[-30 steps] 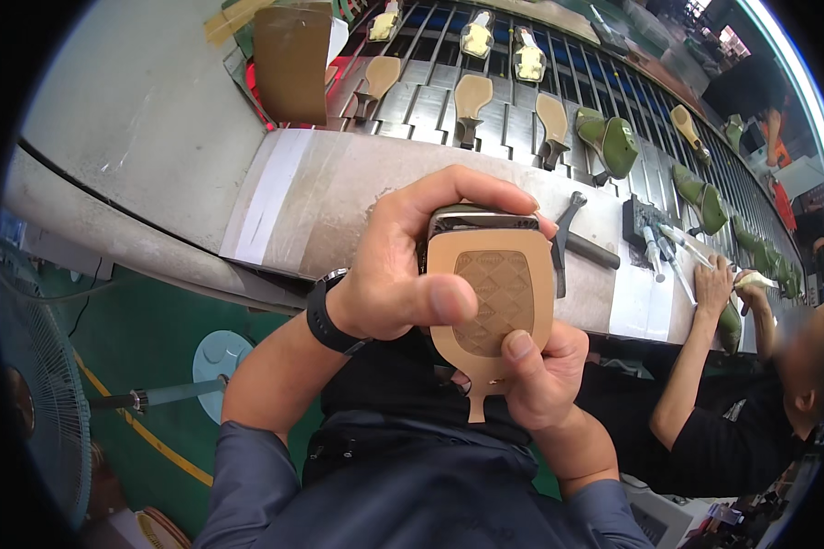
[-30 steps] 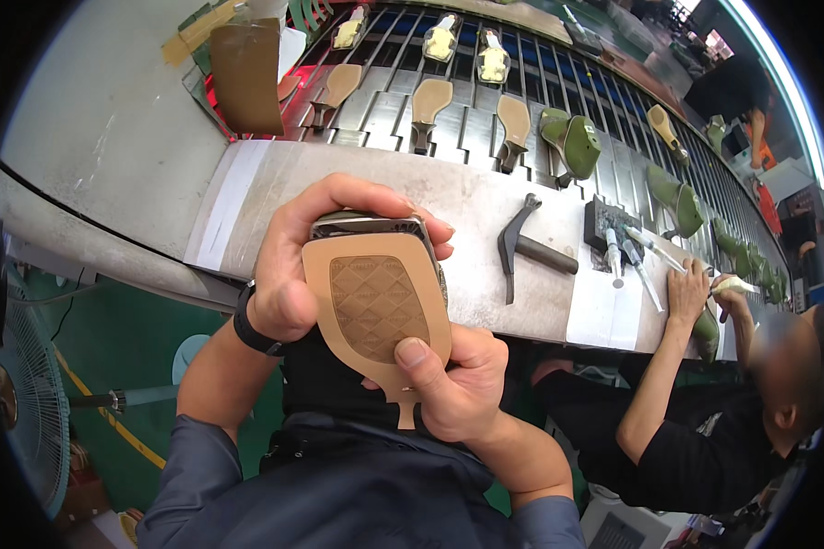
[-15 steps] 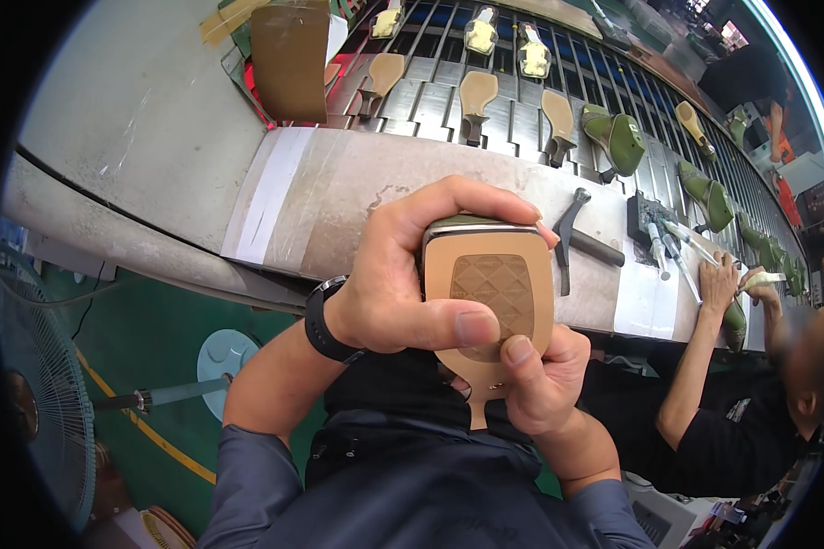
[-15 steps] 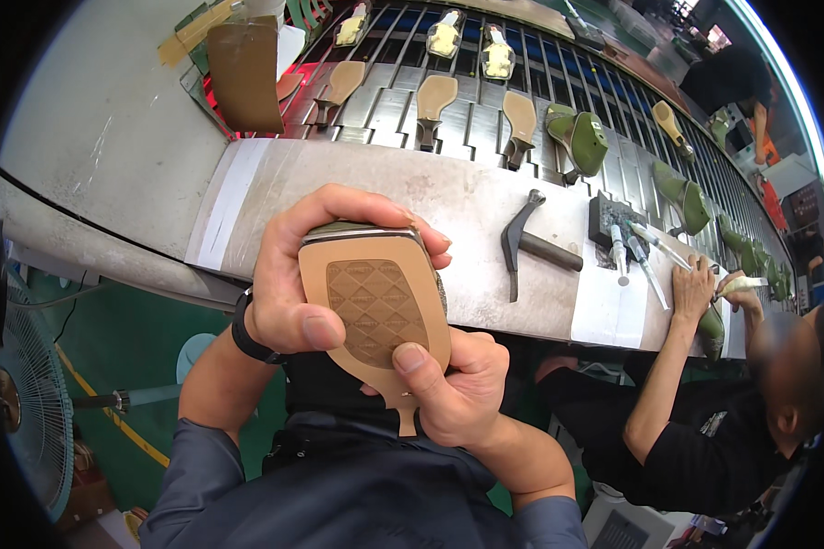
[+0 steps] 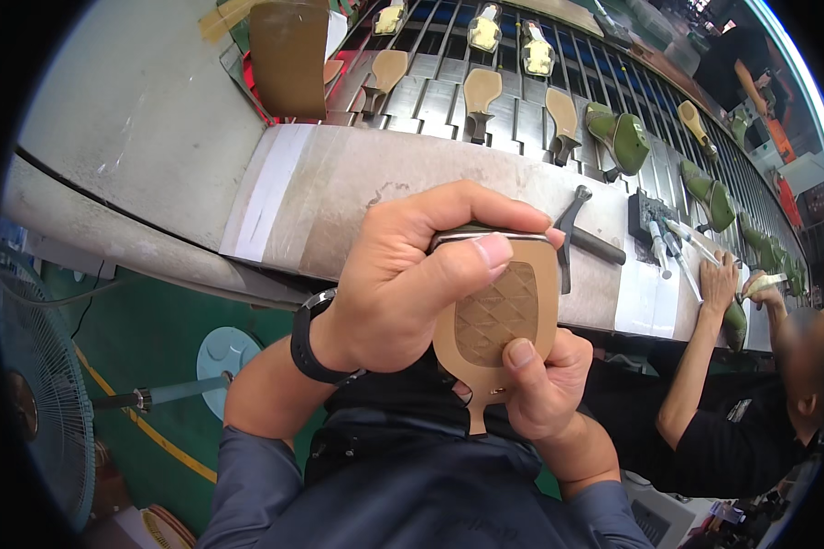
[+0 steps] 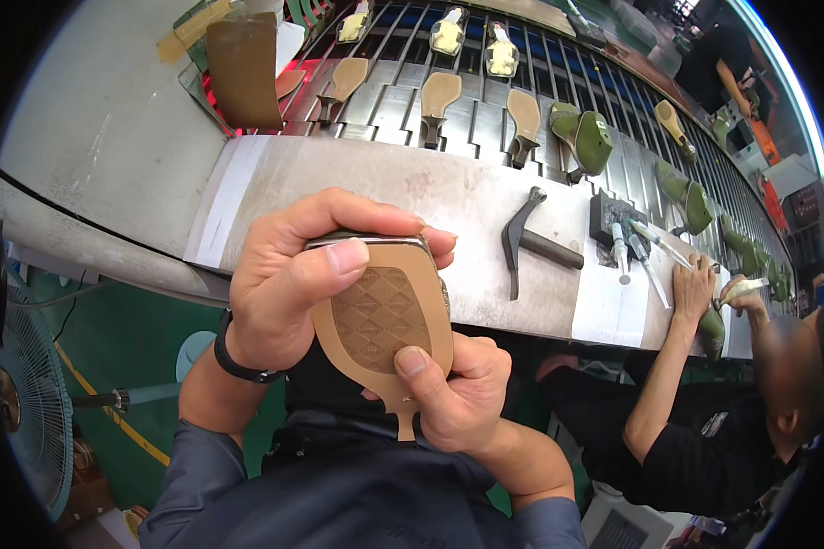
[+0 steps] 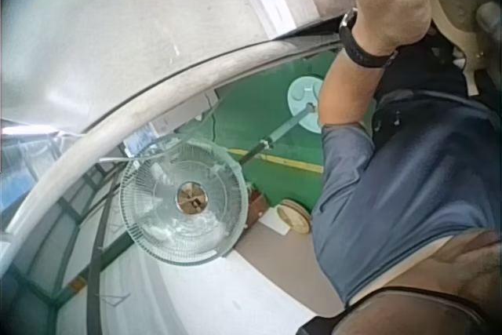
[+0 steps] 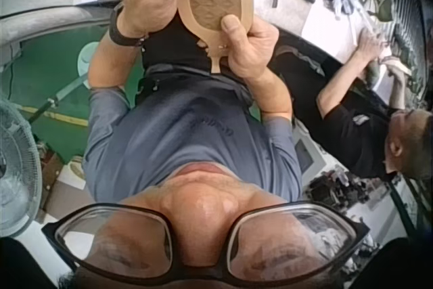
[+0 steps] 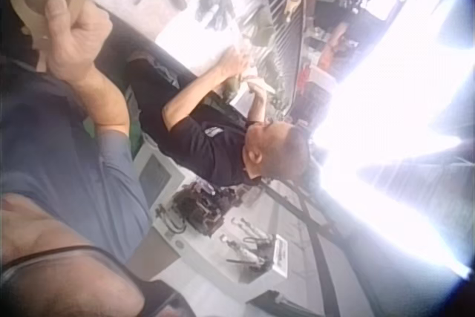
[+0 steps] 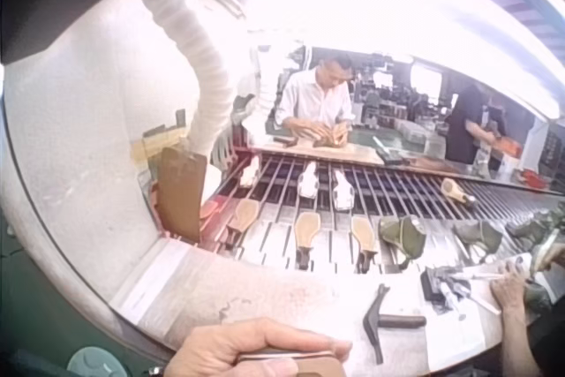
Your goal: The person assembles high-heeled shoes by taking shoe lasts and soles from a conveyor belt, pressing the soles onto the shoes by hand, and hammering along the edges with a hammer.
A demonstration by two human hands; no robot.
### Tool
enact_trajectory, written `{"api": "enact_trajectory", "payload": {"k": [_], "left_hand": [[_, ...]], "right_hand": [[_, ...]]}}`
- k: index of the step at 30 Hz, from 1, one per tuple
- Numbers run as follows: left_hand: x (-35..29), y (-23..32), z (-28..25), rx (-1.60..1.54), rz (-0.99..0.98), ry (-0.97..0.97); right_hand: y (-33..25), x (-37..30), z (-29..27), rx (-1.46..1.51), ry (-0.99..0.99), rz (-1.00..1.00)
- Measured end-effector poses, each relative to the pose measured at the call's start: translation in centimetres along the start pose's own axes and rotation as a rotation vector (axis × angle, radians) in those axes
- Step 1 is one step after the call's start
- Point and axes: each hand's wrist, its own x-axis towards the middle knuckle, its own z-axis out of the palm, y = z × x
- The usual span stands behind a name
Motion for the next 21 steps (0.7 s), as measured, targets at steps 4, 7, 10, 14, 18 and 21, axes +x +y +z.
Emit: {"api": "enact_trajectory", "payload": {"k": [4, 7, 10, 14, 18, 21], "left_hand": [[0.5, -0.3, -0.2, 0.0, -0.005, -0.062], [0.9, -1.7, -0.7, -0.045, 0.096, -0.161], [1.0, -1.7, -0.8, 0.006, 0.118, -0.197], [1.0, -1.8, -0.8, -0.15, 0.028, -0.197], [2.5, -2.4, -2.1, 0.072, 0.222, -0.281], [4.4, -2.8, -2.1, -0.078, 0.126, -0.233]], "right_hand": [[-0.1, -0.1, -0.7, 0.028, -0.008, 0.041], [-0.2, 0.5, -1.3, 0.095, -0.042, 0.015], [-0.4, 0.4, -1.2, 0.111, -0.004, 0.02], [-0.3, 0.3, -1.6, 0.109, 0.015, 0.019], [-1.3, 1.0, -2.1, 0.058, -0.002, 0.049], [-2.0, 3.0, -2.7, 0.022, -0.004, 0.062]]}}
